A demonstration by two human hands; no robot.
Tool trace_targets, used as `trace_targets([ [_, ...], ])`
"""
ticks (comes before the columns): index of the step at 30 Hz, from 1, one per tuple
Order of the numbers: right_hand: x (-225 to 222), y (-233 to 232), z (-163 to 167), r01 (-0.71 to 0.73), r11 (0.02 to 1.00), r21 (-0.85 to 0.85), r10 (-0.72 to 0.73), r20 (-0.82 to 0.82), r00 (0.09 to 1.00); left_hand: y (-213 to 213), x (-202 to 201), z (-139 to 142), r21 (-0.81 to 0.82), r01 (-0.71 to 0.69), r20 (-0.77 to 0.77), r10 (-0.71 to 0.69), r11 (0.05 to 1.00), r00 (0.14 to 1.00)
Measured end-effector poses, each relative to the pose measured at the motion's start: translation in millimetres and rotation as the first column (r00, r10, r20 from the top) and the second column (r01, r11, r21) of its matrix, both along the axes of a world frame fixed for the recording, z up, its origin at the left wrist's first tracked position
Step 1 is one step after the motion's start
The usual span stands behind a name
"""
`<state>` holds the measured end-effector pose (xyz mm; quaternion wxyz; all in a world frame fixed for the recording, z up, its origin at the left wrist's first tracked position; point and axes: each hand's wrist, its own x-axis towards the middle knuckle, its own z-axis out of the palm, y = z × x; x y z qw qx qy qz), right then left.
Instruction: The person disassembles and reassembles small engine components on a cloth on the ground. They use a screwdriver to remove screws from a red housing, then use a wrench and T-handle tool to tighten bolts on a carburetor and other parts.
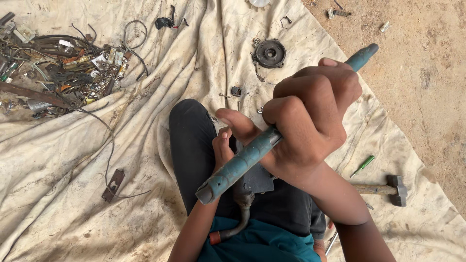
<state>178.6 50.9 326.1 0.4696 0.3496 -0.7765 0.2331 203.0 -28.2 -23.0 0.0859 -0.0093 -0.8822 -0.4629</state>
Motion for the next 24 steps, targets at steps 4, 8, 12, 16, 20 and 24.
trace_targets([
  [4, -20, -2, -14, -0.272, 0.907, -0.322, 0.295, 0.023, 0.955, -1, 5, 14, 0.681, 0.134, -0.231, 0.037, 0.72, 0.972],
  [8, -59, -6, -43, -0.86, 0.142, -0.489, 0.973, -0.088, 0.211, -2, 4, 32, 0.654, 0.078, -0.185, 0.059, 0.752, 0.981],
  [12, -87, -2, -53, -0.692, -0.332, -0.641, 0.902, -0.002, -0.431, 1, 1, 24, 0.794, 0.093, -0.131, 0.019, 0.601, 0.991],
  [16, -71, 26, -31, -0.335, 0.153, -0.93, 0.877, 0.284, -0.387, -1, 2, 18, 0.599, 0.109, -0.167, -0.009, 0.794, 0.986],
  [20, -43, 37, -25, 0.177, 0.258, -0.95, 0.965, 0.243, -0.103, -7, 1, 39, 0.626, 0.122, -0.194, 0.002, 0.77, 0.981],
  [24, -34, 29, -37, 0.167, 0.116, -0.979, 0.97, 0.148, 0.194, -9, -3, 64, 0.592, 0.122, -0.195, -0.005, 0.797, 0.981],
])
